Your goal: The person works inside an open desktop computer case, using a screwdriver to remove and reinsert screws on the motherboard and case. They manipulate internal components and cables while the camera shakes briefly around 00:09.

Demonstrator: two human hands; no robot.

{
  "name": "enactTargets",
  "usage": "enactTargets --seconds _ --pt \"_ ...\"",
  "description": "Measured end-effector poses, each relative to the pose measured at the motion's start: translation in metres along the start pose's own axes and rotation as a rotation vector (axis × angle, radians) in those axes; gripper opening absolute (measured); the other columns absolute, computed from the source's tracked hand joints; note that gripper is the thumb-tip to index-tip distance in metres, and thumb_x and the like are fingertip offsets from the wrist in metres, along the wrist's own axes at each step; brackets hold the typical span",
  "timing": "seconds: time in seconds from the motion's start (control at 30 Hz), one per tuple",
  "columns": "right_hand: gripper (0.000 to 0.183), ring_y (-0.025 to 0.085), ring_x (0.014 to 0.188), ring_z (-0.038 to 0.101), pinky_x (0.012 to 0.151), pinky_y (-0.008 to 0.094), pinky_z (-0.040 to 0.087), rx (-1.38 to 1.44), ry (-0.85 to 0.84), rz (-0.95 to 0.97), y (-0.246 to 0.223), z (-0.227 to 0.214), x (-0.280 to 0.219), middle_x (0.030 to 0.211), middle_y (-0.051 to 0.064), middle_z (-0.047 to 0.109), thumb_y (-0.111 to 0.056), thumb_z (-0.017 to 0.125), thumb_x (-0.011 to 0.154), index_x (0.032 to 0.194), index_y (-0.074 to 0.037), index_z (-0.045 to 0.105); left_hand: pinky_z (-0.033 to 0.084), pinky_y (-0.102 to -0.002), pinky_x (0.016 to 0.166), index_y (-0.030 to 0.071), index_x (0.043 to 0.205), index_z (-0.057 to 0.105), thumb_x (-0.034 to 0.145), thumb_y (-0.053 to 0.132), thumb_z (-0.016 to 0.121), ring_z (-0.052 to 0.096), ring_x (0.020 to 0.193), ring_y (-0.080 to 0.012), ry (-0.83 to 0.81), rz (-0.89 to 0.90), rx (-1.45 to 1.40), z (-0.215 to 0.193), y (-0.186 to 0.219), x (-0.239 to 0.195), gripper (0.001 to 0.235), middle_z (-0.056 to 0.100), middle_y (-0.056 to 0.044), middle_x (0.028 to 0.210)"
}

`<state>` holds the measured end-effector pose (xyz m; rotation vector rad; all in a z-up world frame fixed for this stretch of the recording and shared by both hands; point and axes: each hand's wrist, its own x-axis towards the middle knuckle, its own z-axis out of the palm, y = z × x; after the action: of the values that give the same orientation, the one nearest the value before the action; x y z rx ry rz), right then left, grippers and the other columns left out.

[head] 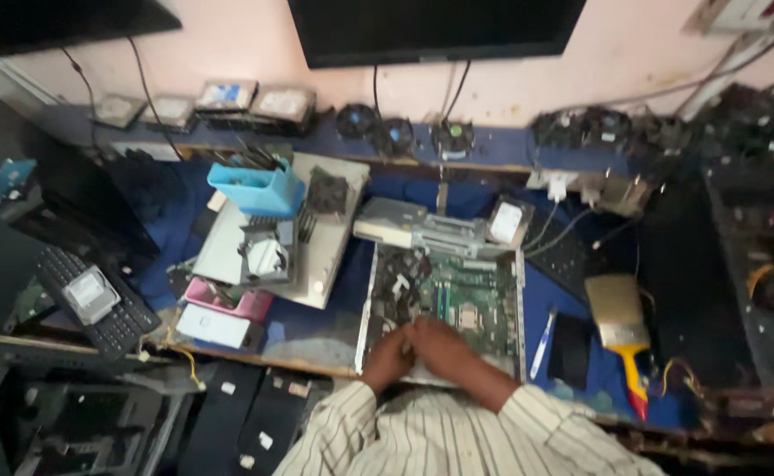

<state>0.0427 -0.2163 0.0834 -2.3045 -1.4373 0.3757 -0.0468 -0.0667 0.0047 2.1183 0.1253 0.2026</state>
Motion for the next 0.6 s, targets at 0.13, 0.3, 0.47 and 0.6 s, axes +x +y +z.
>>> enactTargets --seconds 0.13,0.3,0.47,0.6 --pt "0.023 0.038 0.101 0.063 0.085 0.047 0.051 0.255 -0.112 0.266 0.006 -0.008 0.005 0.106 0.019 0.062 -0.021 0.049 0.103 0.112 -0.006 0.063 0.055 -0.047 0.085 0.011 0.121 0.064 0.088 0.011 0.07 0.067 0.102 -0.0417 0.035 -0.008 0.015 0.004 -0.003 -0.001 0.034 0.071 -0.019 0.112" --pt "0.038 0.043 0.105 0.061 0.086 0.048 0.051 0.122 0.022 0.039 -0.006 -0.033 -0.002 0.113 0.022 0.061 -0.015 0.058 0.082 0.119 -0.007 0.06 0.056 -0.046 0.081 0.012 0.116 0.067 0.082 0.012 0.072 0.069 0.097 -0.0397 0.057 0.055 0.011 -0.005 0.022 0.008 0.035 0.072 -0.017 0.106" --pt "0.049 0.045 0.101 0.065 0.084 0.052 0.053 0.194 -0.031 0.5 -0.03 -0.057 -0.003 0.123 0.023 0.061 -0.039 0.067 0.091 0.125 -0.005 0.056 0.053 -0.047 0.074 0.011 0.105 0.064 0.077 0.011 0.075 0.067 0.091 -0.0395 0.111 0.033 0.061 -0.002 0.042 0.013 0.03 0.069 -0.015 0.099" --pt "0.047 0.041 0.104 0.072 0.091 0.049 0.056 0.044 -0.223 0.638 -0.035 -0.062 -0.002 0.109 0.024 0.073 -0.047 0.063 0.101 0.119 -0.004 0.061 0.051 -0.049 0.073 0.011 0.102 0.059 0.081 0.01 0.074 0.065 0.09 -0.0398 0.145 -0.018 0.108 0.012 0.035 0.01 0.026 0.064 -0.014 0.098"
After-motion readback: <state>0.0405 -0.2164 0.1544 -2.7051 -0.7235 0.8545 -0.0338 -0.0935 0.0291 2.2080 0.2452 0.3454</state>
